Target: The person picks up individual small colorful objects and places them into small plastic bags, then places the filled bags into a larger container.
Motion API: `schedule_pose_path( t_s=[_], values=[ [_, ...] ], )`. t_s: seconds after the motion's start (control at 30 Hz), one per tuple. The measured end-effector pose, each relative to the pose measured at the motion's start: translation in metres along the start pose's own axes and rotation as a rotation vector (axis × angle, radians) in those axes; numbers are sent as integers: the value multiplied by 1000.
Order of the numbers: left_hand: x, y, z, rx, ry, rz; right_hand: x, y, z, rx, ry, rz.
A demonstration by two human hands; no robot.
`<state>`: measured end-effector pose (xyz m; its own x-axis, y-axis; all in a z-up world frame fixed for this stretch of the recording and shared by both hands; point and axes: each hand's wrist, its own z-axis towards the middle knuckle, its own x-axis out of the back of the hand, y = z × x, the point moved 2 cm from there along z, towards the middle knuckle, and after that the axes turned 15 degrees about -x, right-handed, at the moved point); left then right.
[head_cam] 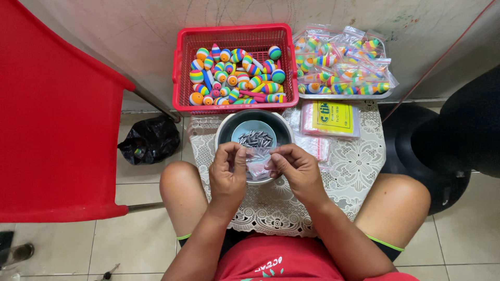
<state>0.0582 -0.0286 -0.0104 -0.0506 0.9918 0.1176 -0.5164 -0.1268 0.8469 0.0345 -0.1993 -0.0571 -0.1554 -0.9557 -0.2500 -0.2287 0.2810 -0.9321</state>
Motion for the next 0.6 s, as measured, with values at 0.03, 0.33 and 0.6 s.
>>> schedule_pose_path(
  t_s=[0.03,0.33,0.6],
  values=[
    [1,-4,-3,-3,0,2,-2,-1,-1,3,-2,2],
    [-8,-12,-18,-125,-165,12,2,-15,0,24,-88,-155],
    [-3,-13,-21,-50,-121,-39,3,-15,-3,18,-79,-107]
  ],
)
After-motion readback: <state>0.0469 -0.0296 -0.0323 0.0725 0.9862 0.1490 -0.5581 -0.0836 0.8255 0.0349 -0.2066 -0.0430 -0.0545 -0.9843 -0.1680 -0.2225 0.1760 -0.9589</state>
